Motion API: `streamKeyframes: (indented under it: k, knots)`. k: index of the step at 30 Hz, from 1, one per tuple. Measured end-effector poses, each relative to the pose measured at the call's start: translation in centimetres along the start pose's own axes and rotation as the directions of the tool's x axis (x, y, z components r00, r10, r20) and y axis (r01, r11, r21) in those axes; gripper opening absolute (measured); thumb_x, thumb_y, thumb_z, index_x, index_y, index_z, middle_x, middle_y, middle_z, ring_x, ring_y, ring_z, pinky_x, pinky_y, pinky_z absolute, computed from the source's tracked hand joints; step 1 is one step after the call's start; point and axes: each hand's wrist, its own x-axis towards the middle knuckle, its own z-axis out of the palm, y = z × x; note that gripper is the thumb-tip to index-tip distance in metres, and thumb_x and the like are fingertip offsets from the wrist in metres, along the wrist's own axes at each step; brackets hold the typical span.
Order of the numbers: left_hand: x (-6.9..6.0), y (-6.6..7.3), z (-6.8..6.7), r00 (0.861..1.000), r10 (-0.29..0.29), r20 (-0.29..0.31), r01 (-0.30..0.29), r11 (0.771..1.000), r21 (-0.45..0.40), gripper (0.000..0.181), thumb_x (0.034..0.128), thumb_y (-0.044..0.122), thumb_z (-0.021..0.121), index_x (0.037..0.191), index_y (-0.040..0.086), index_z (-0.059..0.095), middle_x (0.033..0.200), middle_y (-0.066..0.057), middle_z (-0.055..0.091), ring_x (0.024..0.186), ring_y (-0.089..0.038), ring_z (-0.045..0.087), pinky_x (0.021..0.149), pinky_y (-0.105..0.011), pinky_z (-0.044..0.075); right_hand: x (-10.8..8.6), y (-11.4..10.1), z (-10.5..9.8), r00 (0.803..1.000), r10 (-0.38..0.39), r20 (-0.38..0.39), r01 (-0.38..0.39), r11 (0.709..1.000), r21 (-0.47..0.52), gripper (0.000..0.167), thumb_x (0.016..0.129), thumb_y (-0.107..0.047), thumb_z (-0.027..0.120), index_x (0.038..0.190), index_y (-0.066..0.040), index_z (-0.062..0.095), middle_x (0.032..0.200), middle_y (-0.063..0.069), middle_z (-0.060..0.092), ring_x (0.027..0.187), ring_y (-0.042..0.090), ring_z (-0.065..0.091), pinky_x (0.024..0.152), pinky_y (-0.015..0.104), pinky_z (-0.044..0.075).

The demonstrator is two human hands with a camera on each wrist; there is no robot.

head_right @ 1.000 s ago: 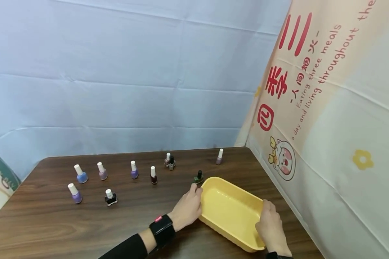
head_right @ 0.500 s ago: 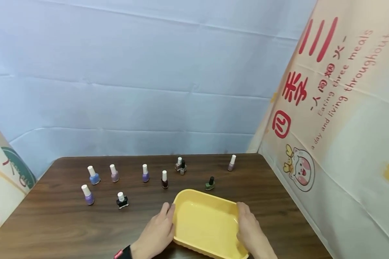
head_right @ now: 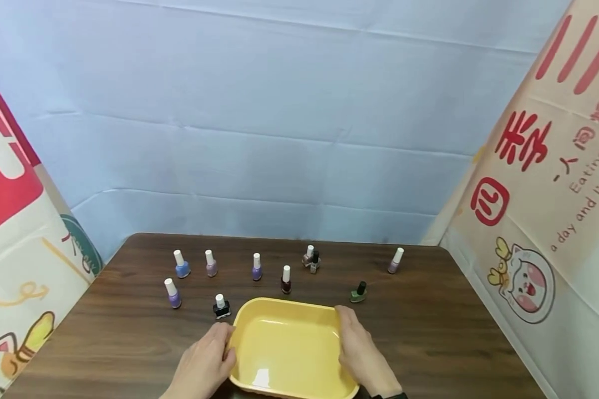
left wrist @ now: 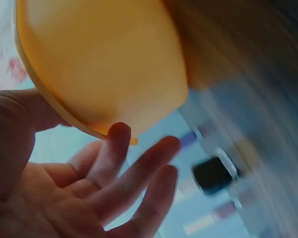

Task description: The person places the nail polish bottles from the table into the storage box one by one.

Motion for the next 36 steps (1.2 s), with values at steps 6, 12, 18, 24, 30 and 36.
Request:
streamKeyframes:
  k: [6, 12, 18, 24, 30, 36]
  knots:
    - [0.6, -1.9, -0.6, 0.985, -0.041, 0.167, 0.071, 0.982, -0.174, 0.057, 0.0676, 0.006, 0.07, 0.121, 0.0, 0.051, 0.109, -0.007, 0.053, 0.081, -0.015, 0.055, 0.061, -0.031, 0.047, 0.3, -1.0, 1.3, 0.998, 0.044, 0.045, -0.046, 0.998, 0.037, 0.062, 0.076, 0.018, 0.048, 0.136, 0.001, 0.043, 0.137, 0.018, 0.048, 0.121, 0.033, 0.054, 0.095, 0.045, 0.048]
    - [1.2, -4.3, 0.9, 0.967, 0.089, 0.239, 0.039, 0.874, -0.484, 0.093, 0.0696, 0.002, 0.068, 0.151, 0.002, 0.023, 0.15, -0.014, 0.032, 0.134, -0.032, 0.041, 0.104, -0.04, 0.042, 0.2, -0.9, 1.1, 0.998, 0.062, 0.029, -0.064, 0.995, 0.072, 0.064, 0.076, 0.017, 0.051, 0.136, -0.005, 0.045, 0.136, 0.011, 0.051, 0.119, 0.028, 0.056, 0.093, 0.042, 0.05]
    - [0.7, -6.2, 1.4, 0.975, 0.145, 0.169, -0.012, 0.791, -0.612, 0.081, 0.0726, -0.004, 0.064, 0.147, 0.002, 0.034, 0.154, -0.011, 0.029, 0.138, -0.033, 0.034, 0.107, -0.031, 0.037, 1.3, -1.5, 1.6, 1.0, 0.024, 0.009, -0.025, 0.995, 0.093, 0.061, 0.078, 0.015, 0.052, 0.135, -0.003, 0.045, 0.133, 0.011, 0.053, 0.119, 0.026, 0.056, 0.094, 0.041, 0.049]
    - [0.4, -6.6, 1.5, 0.985, 0.071, 0.16, 0.036, 0.812, -0.582, 0.088, 0.0704, -0.004, 0.064, 0.15, 0.008, 0.029, 0.151, -0.003, 0.034, 0.137, -0.019, 0.035, 0.106, -0.034, 0.037, 1.8, -1.7, 2.0, 0.998, 0.04, 0.042, -0.045, 0.989, 0.139, 0.06, 0.081, 0.014, 0.05, 0.137, -0.005, 0.044, 0.134, 0.009, 0.052, 0.12, 0.024, 0.056, 0.094, 0.04, 0.049]
    - [0.3, -6.4, 1.6, 0.994, 0.042, 0.098, 0.019, 0.837, -0.546, 0.085, 0.0672, -0.004, 0.065, 0.147, 0.007, 0.037, 0.143, -0.005, 0.047, 0.127, -0.014, 0.045, 0.1, -0.024, 0.04, 1.8, -1.5, 2.0, 0.997, 0.054, 0.057, -0.063, 0.985, 0.163, 0.058, 0.084, 0.012, 0.05, 0.138, -0.006, 0.043, 0.135, 0.008, 0.052, 0.119, 0.022, 0.057, 0.09, 0.036, 0.05]
    - [0.4, -6.3, 1.5, 0.994, -0.002, 0.109, 0.064, 0.819, -0.57, 0.082, 0.0663, -0.007, 0.065, 0.144, 0.005, 0.043, 0.136, -0.005, 0.054, 0.119, -0.01, 0.052, 0.095, -0.023, 0.045, 1.5, -1.2, 2.0, 0.997, 0.06, 0.038, -0.066, 0.98, 0.186, 0.056, 0.085, 0.007, 0.053, 0.138, -0.008, 0.044, 0.134, 0.006, 0.053, 0.095, 0.014, 0.056, 0.074, 0.025, 0.044]
